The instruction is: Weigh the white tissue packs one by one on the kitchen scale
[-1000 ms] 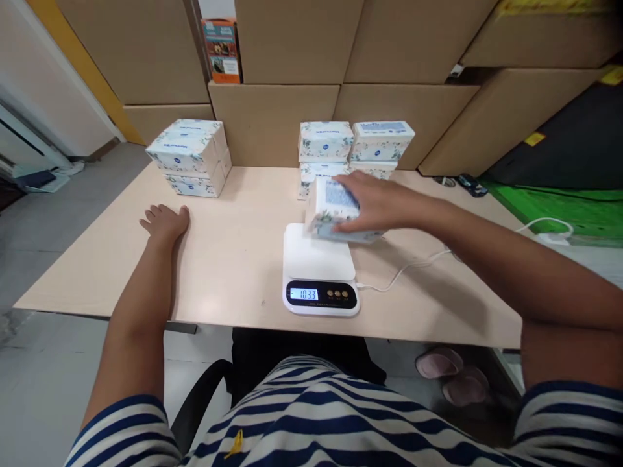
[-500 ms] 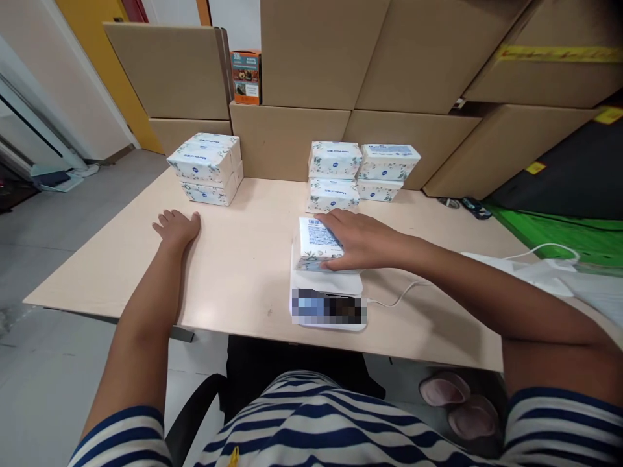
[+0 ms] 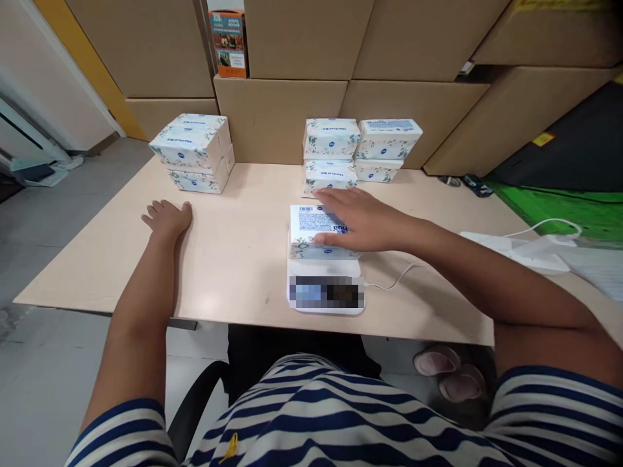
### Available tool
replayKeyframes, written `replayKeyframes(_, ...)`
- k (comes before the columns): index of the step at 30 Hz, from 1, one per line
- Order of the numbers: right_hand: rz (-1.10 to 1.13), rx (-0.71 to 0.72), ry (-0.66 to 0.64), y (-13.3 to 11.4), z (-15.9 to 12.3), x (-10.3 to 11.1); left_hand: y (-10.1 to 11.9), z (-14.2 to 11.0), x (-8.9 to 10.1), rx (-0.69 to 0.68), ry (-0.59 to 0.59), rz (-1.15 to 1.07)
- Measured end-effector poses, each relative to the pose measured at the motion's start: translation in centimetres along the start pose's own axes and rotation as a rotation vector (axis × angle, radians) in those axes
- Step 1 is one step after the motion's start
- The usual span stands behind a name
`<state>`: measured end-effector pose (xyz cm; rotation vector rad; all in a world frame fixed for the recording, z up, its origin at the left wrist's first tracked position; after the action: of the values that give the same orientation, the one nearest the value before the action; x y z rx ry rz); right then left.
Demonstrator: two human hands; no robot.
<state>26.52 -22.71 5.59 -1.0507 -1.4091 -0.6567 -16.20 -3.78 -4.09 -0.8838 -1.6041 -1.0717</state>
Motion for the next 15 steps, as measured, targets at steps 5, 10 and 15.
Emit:
replayKeyframes(5,0.127,-0.099,0.189,3.1,-3.2,0.3,0.0,-0.1,0.1,-0.008,0.002,0.013)
replayKeyframes(10,0.218,-0.059,0.484,6.9,-6.0,-2.2,-0.4,-0.2,0.4,0.01,0.02,-0.047)
replayKeyframes(15,0.273,-0.026,0.697,9.6,-7.5,-5.7,-0.7,-1.1,1.2,-0.038,0.044,-0.081)
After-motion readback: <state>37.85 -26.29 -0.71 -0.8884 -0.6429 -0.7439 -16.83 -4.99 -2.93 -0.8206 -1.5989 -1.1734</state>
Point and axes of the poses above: each hand's wrist, its own z-axis towards the middle knuckle, its own x-axis out of the back of the hand, y = z × x, the point moved 4 cm from there along z, towards the middle knuckle, and after that the axes turned 9 degrees about -y, right-handed, at the moved point
